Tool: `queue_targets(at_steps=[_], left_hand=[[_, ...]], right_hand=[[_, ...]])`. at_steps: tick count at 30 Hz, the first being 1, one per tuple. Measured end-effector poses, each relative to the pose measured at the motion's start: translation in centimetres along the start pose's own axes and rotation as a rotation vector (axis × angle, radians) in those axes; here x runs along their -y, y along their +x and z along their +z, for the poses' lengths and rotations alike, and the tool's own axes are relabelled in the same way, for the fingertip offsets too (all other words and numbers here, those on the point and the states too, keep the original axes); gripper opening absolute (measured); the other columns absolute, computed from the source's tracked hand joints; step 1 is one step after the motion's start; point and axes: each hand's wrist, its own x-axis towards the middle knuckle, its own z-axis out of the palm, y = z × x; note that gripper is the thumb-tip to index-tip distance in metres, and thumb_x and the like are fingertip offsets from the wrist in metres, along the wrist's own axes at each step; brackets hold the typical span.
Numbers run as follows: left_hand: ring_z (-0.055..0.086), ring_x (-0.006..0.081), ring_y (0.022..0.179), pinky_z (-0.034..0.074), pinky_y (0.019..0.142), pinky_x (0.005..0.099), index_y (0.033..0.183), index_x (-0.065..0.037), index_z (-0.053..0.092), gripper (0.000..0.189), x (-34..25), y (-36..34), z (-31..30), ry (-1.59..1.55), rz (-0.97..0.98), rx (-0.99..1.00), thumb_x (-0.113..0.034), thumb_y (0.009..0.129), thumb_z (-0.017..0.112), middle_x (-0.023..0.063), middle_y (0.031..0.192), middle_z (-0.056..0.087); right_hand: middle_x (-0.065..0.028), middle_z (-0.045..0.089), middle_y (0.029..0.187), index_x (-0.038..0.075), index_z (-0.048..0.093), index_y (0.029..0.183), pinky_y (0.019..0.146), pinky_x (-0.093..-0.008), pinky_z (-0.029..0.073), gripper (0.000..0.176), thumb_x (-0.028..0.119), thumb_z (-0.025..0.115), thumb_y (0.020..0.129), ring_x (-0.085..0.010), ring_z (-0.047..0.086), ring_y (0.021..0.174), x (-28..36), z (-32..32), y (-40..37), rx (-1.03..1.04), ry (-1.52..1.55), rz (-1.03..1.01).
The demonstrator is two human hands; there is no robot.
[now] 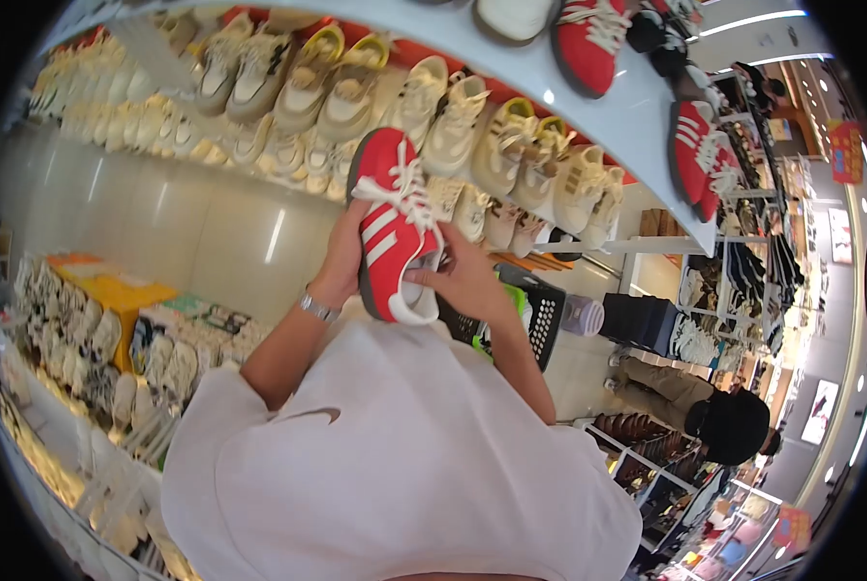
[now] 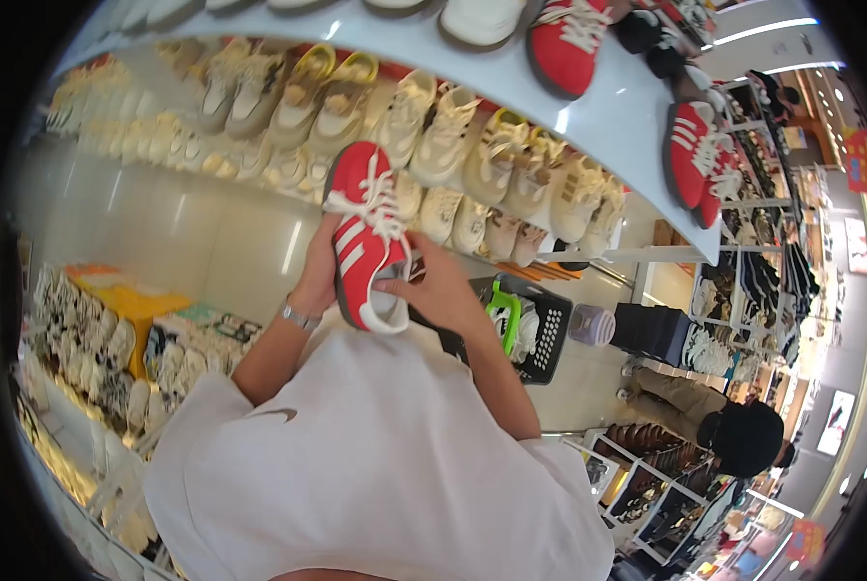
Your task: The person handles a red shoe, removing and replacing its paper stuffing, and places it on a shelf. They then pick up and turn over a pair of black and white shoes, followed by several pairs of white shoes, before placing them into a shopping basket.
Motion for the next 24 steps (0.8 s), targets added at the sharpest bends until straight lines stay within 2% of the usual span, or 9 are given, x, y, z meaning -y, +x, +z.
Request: queue_targets(at_steps=[2,4,12,16,18,20,22,23,24], left_hand=[[0.064,0.0216,0.105,0.052,0.092,0.0354,0.129,-0.001,0.051,0.05,0.6,0.5,-0.9,0.068,0.064,-0.002,-0.04,0.098,0.045,0.0132,0.12,0.062],[0.065,0.0211,0.103,0.053,0.09,0.0341,0.128,0.001,0.051,0.05,0.7,0.9,-1.0,0.201,0.143,0.009,-0.038,0.098,0.047,0.0138,0.119,0.062],[0.065,0.0196,0.101,0.053,0.087,0.0329,0.126,0.003,0.052,0.046,1.6,1.9,0.4,0.275,0.246,0.006,-0.034,0.099,0.046,0.0139,0.118,0.062],[0.056,0.0231,0.118,0.045,0.101,0.0381,0.135,-0.001,0.043,0.048,2.6,2.1,2.6,0.082,0.433,0.052,-0.034,0.101,0.042,0.0126,0.131,0.054],[0.046,0.024,0.128,0.038,0.107,0.042,0.139,-0.002,0.039,0.047,3.9,2.2,2.7,0.184,0.545,0.171,-0.032,0.103,0.038,0.0121,0.139,0.047],[0.049,0.0211,0.124,0.035,0.109,0.0371,0.134,0.003,0.041,0.038,5.3,2.2,2.8,0.26,0.541,0.393,-0.019,0.103,0.039,0.0126,0.136,0.048],[0.043,0.023,0.131,0.03,0.112,0.0386,0.141,0.002,0.033,0.055,5.1,0.3,4.7,0.351,0.416,0.55,-0.013,0.094,0.056,0.0133,0.139,0.044],[0.035,0.0262,0.137,0.028,0.113,0.0416,0.147,0.0,0.018,0.086,6.1,1.8,3.2,0.558,0.517,0.708,-0.01,0.08,0.072,0.0149,0.146,0.035],[0.035,0.0262,0.137,0.028,0.113,0.0416,0.147,0.0,0.018,0.086,5.1,1.6,3.7,0.563,0.509,0.732,-0.01,0.08,0.072,0.0149,0.146,0.035]], right_hand=[[-0.0107,0.066,0.102,-0.001,0.046,0.134,0.07,-0.0278,0.05,0.059,0.012,0.07,0.083,-0.0111,0.059,0.082,-2.3,0.1,-0.1,-0.024,0.167,0.02],[-0.0202,0.067,0.099,0.001,0.053,0.128,0.072,-0.0352,0.053,0.045,0.01,0.061,0.085,-0.0284,0.067,0.082,-1.2,-0.3,-0.7,-0.105,-0.089,-0.069],[-0.02,0.063,0.113,0.003,0.042,0.14,0.083,-0.0355,0.05,0.049,0.017,0.051,0.093,-0.0278,0.064,0.092,-1.9,-0.7,-2.1,-0.187,0.018,-0.044],[-0.0142,0.047,0.14,0.008,0.03,0.147,0.094,-0.0388,0.048,0.062,0.038,0.052,0.097,-0.0322,0.059,0.113,-5.8,-1.7,-3.5,-0.199,0.322,-0.08],[-0.0138,0.045,0.142,0.009,0.029,0.147,0.096,-0.0473,0.048,0.068,0.049,0.05,0.095,-0.0326,0.053,0.123,-5.7,-2.7,-4.7,0.089,1.12,0.086],[-0.0132,0.046,0.141,0.01,0.029,0.147,0.093,-0.0551,0.05,0.072,0.054,0.048,0.094,-0.0335,0.052,0.125,-4.6,-2.9,-5.3,0.004,1.122,0.059],[-0.013,0.047,0.14,0.01,0.032,0.145,0.09,-0.0558,0.051,0.068,0.052,0.05,0.094,-0.0333,0.054,0.122,-2.6,-3.7,-5.7,-0.311,1.26,-0.032],[-0.0123,0.052,0.135,0.01,0.038,0.14,0.092,-0.0561,0.05,0.063,0.05,0.051,0.094,-0.032,0.056,0.119,-3.1,-4.5,-6.0,-0.422,1.179,-0.002],[-0.0105,0.056,0.129,0.009,0.045,0.133,0.094,-0.051,0.05,0.053,0.046,0.052,0.095,-0.0281,0.059,0.114,-3.6,-5.2,-6.2,-0.586,1.161,0.008]])
